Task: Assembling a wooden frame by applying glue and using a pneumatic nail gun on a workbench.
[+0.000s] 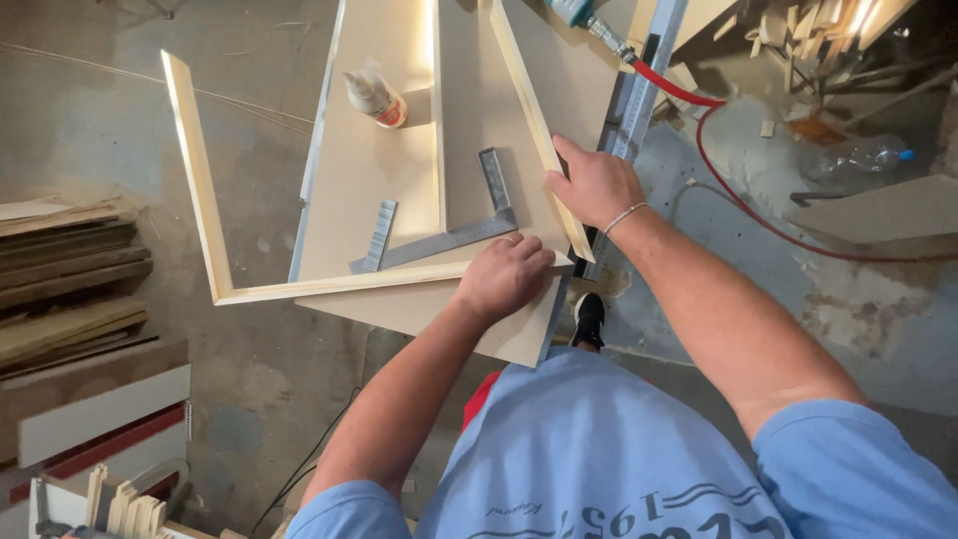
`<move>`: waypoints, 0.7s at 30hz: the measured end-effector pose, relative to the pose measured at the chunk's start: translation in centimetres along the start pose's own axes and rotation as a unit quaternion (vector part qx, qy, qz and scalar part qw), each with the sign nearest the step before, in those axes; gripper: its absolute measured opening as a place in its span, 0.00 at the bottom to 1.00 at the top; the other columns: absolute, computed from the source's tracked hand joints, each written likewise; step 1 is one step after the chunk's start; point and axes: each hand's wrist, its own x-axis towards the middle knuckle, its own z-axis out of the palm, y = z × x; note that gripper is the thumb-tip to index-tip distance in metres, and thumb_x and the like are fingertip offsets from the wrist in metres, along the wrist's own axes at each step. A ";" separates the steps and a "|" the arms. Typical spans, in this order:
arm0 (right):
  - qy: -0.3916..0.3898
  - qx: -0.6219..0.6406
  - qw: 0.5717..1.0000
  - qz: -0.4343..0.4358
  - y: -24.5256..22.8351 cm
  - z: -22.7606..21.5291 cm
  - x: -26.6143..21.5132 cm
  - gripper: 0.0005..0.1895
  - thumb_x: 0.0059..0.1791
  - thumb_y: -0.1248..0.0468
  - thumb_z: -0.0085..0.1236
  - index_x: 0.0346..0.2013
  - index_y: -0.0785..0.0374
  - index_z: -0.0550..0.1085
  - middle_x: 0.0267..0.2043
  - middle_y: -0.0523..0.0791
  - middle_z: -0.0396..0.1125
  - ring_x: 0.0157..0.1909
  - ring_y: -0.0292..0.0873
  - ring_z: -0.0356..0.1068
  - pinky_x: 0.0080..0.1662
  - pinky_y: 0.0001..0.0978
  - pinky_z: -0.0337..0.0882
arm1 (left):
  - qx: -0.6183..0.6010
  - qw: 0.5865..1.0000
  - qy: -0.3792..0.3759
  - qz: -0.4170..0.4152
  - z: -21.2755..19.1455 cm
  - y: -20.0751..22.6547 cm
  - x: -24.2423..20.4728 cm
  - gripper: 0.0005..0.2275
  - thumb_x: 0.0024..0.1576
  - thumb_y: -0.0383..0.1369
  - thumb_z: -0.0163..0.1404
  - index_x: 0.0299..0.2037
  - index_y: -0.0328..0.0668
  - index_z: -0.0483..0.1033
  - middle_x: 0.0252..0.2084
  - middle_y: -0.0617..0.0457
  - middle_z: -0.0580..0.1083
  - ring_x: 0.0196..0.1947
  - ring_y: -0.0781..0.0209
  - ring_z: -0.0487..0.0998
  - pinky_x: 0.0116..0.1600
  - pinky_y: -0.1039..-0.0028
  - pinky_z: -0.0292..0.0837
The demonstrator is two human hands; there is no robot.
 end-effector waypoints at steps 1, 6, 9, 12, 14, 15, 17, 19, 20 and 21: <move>0.004 0.005 1.000 0.004 0.3 0.5 0.3 0.32 0.53 0.46 0.46 0.71 0.50 0.64 0.45 0.59 0.76 0.50 0.67 0.75 0.54 0.61 0.72 | 0.013 1.000 0.015 0.001 0.5 -0.1 -0.2 0.04 0.58 0.37 0.48 0.38 0.52 0.72 0.32 0.57 0.66 0.35 0.55 0.74 0.38 0.69 0.74; 0.020 0.006 1.000 0.012 1.2 1.7 1.1 0.32 0.53 0.44 0.48 0.71 0.46 0.63 0.44 0.54 0.77 0.50 0.63 0.75 0.53 0.58 0.73 | 0.028 0.999 0.029 -0.013 1.1 0.5 -0.6 0.05 0.56 0.38 0.47 0.39 0.55 0.73 0.32 0.57 0.65 0.34 0.55 0.72 0.36 0.68 0.73; 0.014 0.013 1.000 0.011 0.9 1.8 1.1 0.32 0.54 0.42 0.47 0.71 0.45 0.64 0.44 0.57 0.76 0.51 0.65 0.75 0.54 0.60 0.71 | 0.030 0.998 0.038 -0.030 1.1 0.9 -0.8 0.06 0.55 0.38 0.49 0.40 0.54 0.73 0.32 0.58 0.65 0.33 0.55 0.73 0.36 0.67 0.73; 0.014 -0.006 1.000 0.000 1.2 2.1 1.4 0.32 0.55 0.43 0.47 0.72 0.46 0.64 0.45 0.59 0.76 0.51 0.66 0.75 0.53 0.61 0.72 | 0.047 0.996 0.065 -0.026 1.4 0.5 -0.7 0.05 0.55 0.39 0.48 0.39 0.55 0.73 0.31 0.58 0.64 0.32 0.56 0.72 0.36 0.68 0.72; 0.012 0.000 1.000 0.010 2.1 2.8 1.8 0.33 0.54 0.43 0.48 0.73 0.48 0.64 0.43 0.53 0.77 0.51 0.63 0.75 0.54 0.58 0.72 | 0.045 0.995 0.085 -0.019 1.7 -0.3 -0.4 0.06 0.56 0.39 0.47 0.39 0.55 0.73 0.32 0.58 0.64 0.33 0.56 0.72 0.37 0.70 0.72; 0.012 0.001 1.000 0.006 1.8 2.6 1.6 0.33 0.54 0.43 0.48 0.73 0.48 0.64 0.43 0.53 0.77 0.51 0.63 0.75 0.54 0.58 0.72 | 0.047 0.995 0.084 -0.022 1.0 -0.4 -0.1 0.06 0.56 0.39 0.47 0.39 0.55 0.73 0.32 0.58 0.64 0.33 0.56 0.72 0.37 0.70 0.72; 0.012 0.007 1.000 0.010 1.6 2.1 1.2 0.33 0.54 0.44 0.49 0.73 0.49 0.64 0.42 0.53 0.77 0.51 0.63 0.75 0.54 0.59 0.72 | 0.052 0.993 0.106 -0.013 -0.3 -0.6 0.8 0.03 0.56 0.37 0.48 0.35 0.54 0.71 0.30 0.58 0.64 0.32 0.56 0.73 0.35 0.69 0.72; 0.007 0.005 1.000 0.015 1.5 2.1 1.4 0.33 0.54 0.43 0.48 0.73 0.48 0.64 0.42 0.51 0.78 0.52 0.62 0.75 0.55 0.58 0.71 | 0.056 0.993 0.105 -0.007 -0.7 -1.5 1.1 0.03 0.55 0.38 0.48 0.35 0.55 0.71 0.30 0.59 0.64 0.33 0.57 0.73 0.35 0.70 0.72; 0.001 0.005 1.000 0.021 1.6 2.1 1.4 0.34 0.54 0.43 0.48 0.74 0.46 0.63 0.43 0.50 0.78 0.52 0.61 0.75 0.56 0.57 0.71 | 0.059 0.993 0.102 -0.001 -0.8 -1.9 1.3 0.03 0.55 0.38 0.49 0.34 0.56 0.71 0.30 0.59 0.65 0.33 0.58 0.74 0.34 0.70 0.73; 0.002 0.003 1.000 0.023 1.5 2.1 1.3 0.34 0.54 0.43 0.48 0.74 0.46 0.63 0.43 0.50 0.78 0.52 0.61 0.75 0.56 0.57 0.71 | 0.058 0.993 0.104 0.000 -0.9 -2.2 1.5 0.03 0.55 0.38 0.49 0.34 0.56 0.71 0.30 0.59 0.65 0.33 0.58 0.74 0.34 0.70 0.73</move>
